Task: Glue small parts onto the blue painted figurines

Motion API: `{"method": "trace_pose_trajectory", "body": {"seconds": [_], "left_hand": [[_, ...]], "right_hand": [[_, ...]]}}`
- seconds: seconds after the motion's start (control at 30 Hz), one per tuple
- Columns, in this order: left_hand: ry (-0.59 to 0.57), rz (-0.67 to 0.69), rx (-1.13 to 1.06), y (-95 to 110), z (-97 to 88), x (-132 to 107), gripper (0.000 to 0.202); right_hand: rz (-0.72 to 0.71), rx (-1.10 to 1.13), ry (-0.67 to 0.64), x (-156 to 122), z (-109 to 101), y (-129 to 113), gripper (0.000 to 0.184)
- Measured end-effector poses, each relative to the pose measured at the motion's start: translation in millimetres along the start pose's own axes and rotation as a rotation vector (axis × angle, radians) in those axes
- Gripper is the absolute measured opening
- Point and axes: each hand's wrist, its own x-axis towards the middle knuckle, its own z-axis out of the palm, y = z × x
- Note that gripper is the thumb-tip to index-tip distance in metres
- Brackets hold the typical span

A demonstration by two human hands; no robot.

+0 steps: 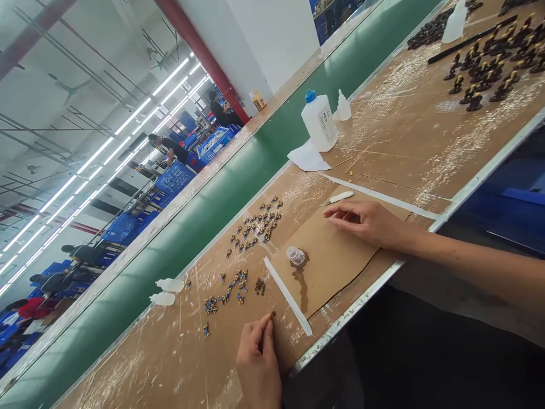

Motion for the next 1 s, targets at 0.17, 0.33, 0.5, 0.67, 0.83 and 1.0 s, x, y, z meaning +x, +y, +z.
{"method": "trace_pose_trajectory", "body": {"seconds": [0.17,0.33,0.5,0.67,0.83,1.0], "left_hand": [[0.017,0.025,0.035,4.5,4.2,-8.4,0.030],[0.165,-0.015,0.121,-13.9,-11.0,-5.8,0.035],[0.411,-0.239,0.383,-56.4,-59.2,19.4,0.039],[0.287,-0.177,0.499,-75.5,-82.5,45.6,0.030],[0.195,-0.099,0.570,-75.5,-85.6,57.9,0.023],[0.130,-0.113,0.553,-83.5,-90.6,66.2,0.019]], "right_hand": [[0.001,-0.008,0.005,-1.0,2.3,-0.5,0.024],[0.013,-0.011,0.021,0.1,3.2,1.2,0.023],[0.016,-0.001,0.031,1.1,4.0,3.1,0.024],[0.004,-0.010,0.066,1.6,6.1,7.9,0.026],[-0.008,-0.006,0.074,2.0,6.6,9.8,0.026],[-0.037,-0.013,0.064,1.9,5.4,8.2,0.025]]}}
